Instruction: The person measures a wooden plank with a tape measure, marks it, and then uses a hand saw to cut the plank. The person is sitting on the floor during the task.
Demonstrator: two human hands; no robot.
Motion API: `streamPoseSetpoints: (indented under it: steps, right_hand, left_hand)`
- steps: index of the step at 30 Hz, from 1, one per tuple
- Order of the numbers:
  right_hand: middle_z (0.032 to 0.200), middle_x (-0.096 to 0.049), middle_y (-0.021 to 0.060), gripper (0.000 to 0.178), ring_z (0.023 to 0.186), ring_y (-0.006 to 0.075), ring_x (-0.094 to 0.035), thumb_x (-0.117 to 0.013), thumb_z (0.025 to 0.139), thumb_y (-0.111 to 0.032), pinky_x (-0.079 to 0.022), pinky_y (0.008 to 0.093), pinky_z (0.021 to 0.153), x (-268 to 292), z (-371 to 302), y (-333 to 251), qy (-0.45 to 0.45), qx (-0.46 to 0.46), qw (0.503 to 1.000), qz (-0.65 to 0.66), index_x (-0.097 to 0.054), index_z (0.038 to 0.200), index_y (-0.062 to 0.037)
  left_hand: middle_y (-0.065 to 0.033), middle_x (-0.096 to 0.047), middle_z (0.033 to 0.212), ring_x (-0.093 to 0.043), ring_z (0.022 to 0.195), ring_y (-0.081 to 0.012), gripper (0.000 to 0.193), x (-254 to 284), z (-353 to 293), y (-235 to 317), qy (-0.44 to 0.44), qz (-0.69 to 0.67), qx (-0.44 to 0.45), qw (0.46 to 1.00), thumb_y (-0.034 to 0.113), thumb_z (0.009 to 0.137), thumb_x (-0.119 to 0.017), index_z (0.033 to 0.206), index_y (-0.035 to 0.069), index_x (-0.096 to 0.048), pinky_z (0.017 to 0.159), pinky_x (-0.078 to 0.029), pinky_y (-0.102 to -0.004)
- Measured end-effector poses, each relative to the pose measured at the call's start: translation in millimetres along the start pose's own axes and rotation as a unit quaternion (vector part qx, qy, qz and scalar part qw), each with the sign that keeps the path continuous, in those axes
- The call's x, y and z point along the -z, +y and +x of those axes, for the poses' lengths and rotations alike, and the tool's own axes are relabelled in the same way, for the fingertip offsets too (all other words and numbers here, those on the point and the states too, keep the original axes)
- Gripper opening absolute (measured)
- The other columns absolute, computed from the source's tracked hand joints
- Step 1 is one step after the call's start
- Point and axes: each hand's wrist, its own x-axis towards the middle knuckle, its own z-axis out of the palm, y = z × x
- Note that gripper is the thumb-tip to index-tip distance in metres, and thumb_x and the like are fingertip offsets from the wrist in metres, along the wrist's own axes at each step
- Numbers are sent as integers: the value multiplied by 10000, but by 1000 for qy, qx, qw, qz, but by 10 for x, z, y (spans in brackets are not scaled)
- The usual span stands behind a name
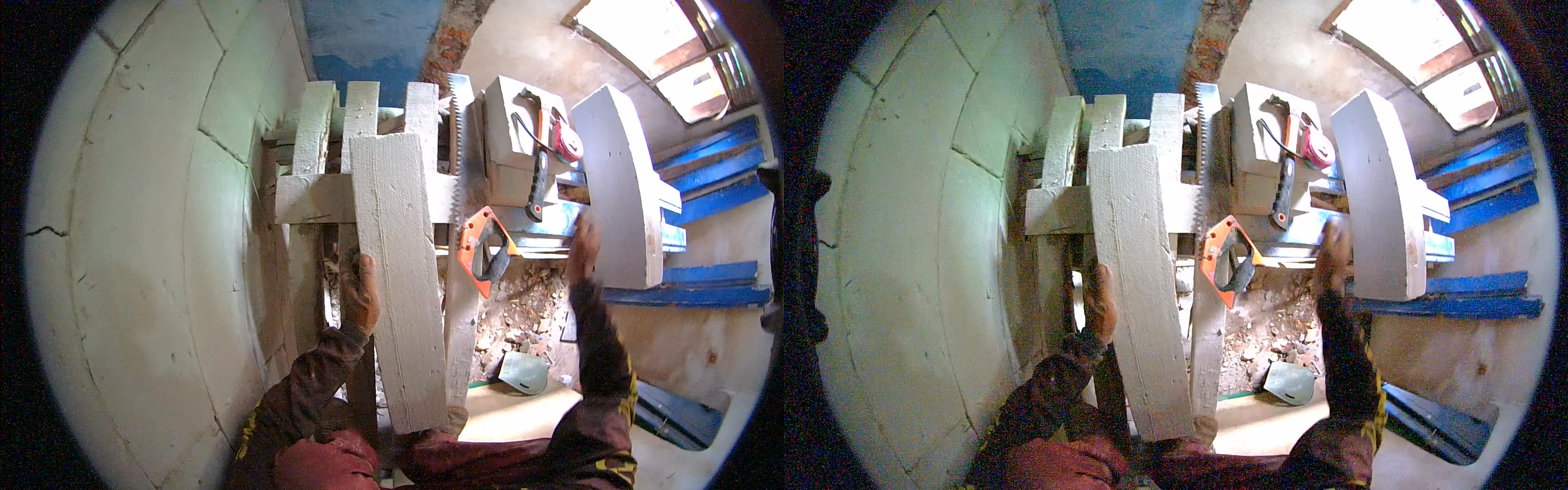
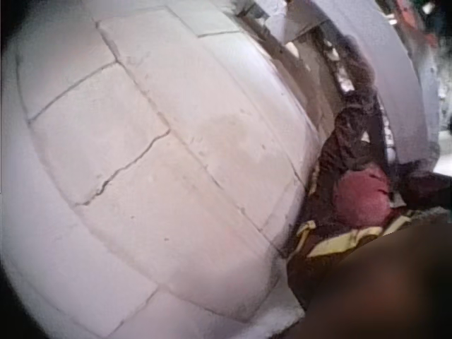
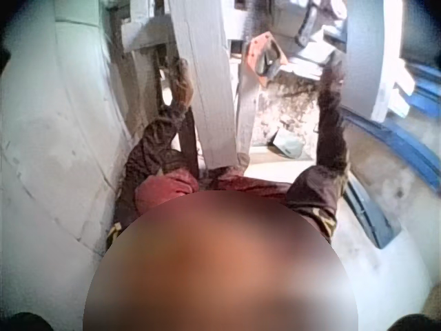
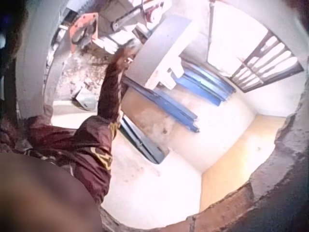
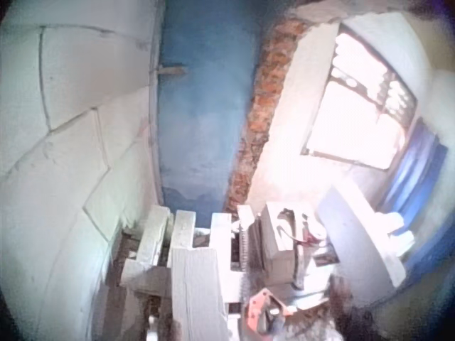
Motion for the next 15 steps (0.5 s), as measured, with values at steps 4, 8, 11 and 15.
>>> streamPoseSetpoints:
  steps: [4, 8, 11, 15]
  right_hand:
    - [839, -519, -22, 384, 668, 102, -534, -654, 925, -426, -464, 280, 542, 57, -1096, 436, -167, -349, 921, 44, -531, 1106, -110]
    - [875, -512, -33, 429, 724, 74, -509, -691, 896, -448, -460, 249, 592, -322, -1458, 437, -179, -267, 943, 91, -570, 1113, -98]
    - [842, -564, -29, 369, 720, 75, -531, -705, 896, -374, -459, 250, 611, -630, -1429, 282, -126, -301, 941, 88, -601, 1076, -69]
    - [799, -599, 6, 237, 636, 130, -561, -702, 796, -220, -473, 323, 591, -911, -1413, 124, -93, -257, 937, 217, -642, 924, -30]
  left_hand:
    - [-244, -540, 1249, -557, 1117, -336, 504, -30, 12, 17, 22, -18, -12, 1000, 352, 1041, -443, 1253, -106, -456, 952, -449, -395]
    - [-243, -568, 1246, -561, 1150, -328, 567, -86, 250, 54, 41, -48, 21, 998, 401, 1026, -473, 1306, -93, -461, 969, -457, -386]
    - [-234, -550, 1324, -540, 1220, -325, 593, -128, 448, 135, 17, 6, -30, 999, 416, 1023, -469, 1333, -89, -477, 1001, -447, -376]
    - [-232, -512, 1395, -485, 1309, -317, 618, -177, 620, 357, -32, -73, 39, 996, 432, 1025, -446, 1358, -88, -473, 1063, -404, -398]
